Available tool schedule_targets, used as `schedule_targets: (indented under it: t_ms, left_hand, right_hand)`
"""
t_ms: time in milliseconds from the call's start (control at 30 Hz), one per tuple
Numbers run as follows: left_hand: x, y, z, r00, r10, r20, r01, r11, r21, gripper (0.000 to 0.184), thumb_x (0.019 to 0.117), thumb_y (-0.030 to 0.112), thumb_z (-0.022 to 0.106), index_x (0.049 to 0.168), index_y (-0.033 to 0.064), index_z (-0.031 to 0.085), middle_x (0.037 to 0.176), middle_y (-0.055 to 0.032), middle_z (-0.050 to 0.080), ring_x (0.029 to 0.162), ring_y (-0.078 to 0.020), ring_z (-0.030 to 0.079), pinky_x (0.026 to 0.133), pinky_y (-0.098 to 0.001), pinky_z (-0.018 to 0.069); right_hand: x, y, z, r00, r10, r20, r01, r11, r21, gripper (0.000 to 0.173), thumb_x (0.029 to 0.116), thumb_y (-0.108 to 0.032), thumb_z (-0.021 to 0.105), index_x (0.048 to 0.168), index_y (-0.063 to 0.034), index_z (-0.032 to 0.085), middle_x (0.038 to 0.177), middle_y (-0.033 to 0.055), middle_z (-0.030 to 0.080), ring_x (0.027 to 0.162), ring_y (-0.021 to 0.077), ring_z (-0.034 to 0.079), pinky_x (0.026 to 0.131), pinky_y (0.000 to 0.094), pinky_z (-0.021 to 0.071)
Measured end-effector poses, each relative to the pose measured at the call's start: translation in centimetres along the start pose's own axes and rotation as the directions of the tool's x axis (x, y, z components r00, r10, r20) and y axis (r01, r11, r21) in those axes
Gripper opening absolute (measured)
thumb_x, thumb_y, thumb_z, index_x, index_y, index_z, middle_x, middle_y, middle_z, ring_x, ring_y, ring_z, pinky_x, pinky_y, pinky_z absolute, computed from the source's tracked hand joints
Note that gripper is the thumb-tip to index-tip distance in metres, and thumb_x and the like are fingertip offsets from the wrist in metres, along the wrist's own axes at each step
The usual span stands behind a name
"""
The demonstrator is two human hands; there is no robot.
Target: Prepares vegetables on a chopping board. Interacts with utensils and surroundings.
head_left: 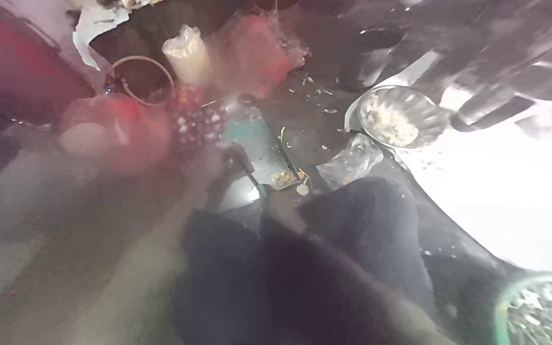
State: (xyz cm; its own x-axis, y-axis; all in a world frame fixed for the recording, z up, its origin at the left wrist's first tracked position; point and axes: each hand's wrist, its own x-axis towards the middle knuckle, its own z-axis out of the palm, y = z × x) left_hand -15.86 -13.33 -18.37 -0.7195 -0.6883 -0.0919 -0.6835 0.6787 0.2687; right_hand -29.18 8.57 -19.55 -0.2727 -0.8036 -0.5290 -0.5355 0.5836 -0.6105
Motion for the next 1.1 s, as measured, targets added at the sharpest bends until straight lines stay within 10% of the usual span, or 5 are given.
schedule_targets:
  t_ms: [267, 400, 500, 567, 1100]
  left_hand:
    - [-2.5, 3.1, -2.3, 0.992, -0.043, 0.121, 0.041, 0.999, 0.018, 0.038, 0.1036, 0.017, 0.061, 0.141, 0.0226, 0.064, 0.121, -0.0234, 0.07, 0.108, -0.0456, 0.068, 0.09, -0.0662, 0.0535]
    - [-2.8, 3.5, -1.5, 0.996, 0.08, -0.046, -0.076, 0.994, 0.078, 0.028, 0.1005, 0.017, 0.064, 0.127, 0.0122, 0.072, 0.112, -0.0229, 0.073, 0.102, -0.043, 0.071, 0.09, -0.0626, 0.0559]
    - [-3.2, 11.9, -11.5, 0.757, -0.304, 0.578, 0.177, 0.947, 0.267, 0.053, 0.1133, 0.019, 0.04, 0.165, 0.0156, 0.026, 0.168, -0.0233, 0.026, 0.154, -0.0429, 0.028, 0.123, -0.0565, 0.0266]
    - [-4.5, 9.6, -7.0, 0.968, -0.169, 0.188, 0.134, 0.974, 0.184, 0.045, 0.1057, 0.01, 0.053, 0.151, 0.0135, 0.053, 0.149, -0.0317, 0.049, 0.139, -0.0534, 0.045, 0.112, -0.067, 0.0364]
    - [-0.4, 2.3, -1.3, 0.984, -0.092, 0.15, 0.086, 0.995, 0.048, 0.034, 0.0975, 0.013, 0.064, 0.131, 0.0161, 0.07, 0.122, -0.019, 0.071, 0.116, -0.0393, 0.068, 0.099, -0.061, 0.0525]
  right_hand:
    - [-0.7, -2.2, 1.0, 0.999, -0.011, -0.051, 0.005, 0.992, -0.123, 0.051, 0.1087, -0.031, 0.043, 0.157, -0.0149, 0.038, 0.115, 0.0193, 0.071, 0.108, 0.0384, 0.07, 0.093, 0.0575, 0.0552]
    - [-1.9, -3.8, 0.3, 1.0, 0.01, -0.02, -0.014, 0.983, -0.184, 0.049, 0.1093, -0.031, 0.042, 0.154, -0.0118, 0.04, 0.115, 0.02, 0.07, 0.108, 0.0388, 0.07, 0.091, 0.0571, 0.0558]
    - [-1.7, -4.8, 0.3, 1.0, 0.003, 0.001, -0.003, 0.984, -0.179, 0.047, 0.1099, -0.031, 0.041, 0.151, -0.0085, 0.042, 0.115, 0.0197, 0.07, 0.109, 0.0372, 0.07, 0.091, 0.0552, 0.056]
    - [-0.9, -5.2, 0.6, 1.0, -0.023, 0.001, 0.023, 0.986, -0.166, 0.044, 0.1105, -0.031, 0.04, 0.146, -0.005, 0.046, 0.114, 0.0202, 0.069, 0.107, 0.0366, 0.07, 0.09, 0.054, 0.0564]
    - [1.9, -5.3, 1.5, 0.999, 0.013, -0.051, -0.023, 0.982, -0.188, 0.039, 0.1102, -0.032, 0.04, 0.135, -0.0048, 0.052, 0.109, 0.0198, 0.07, 0.106, 0.0371, 0.071, 0.088, 0.0546, 0.0572]
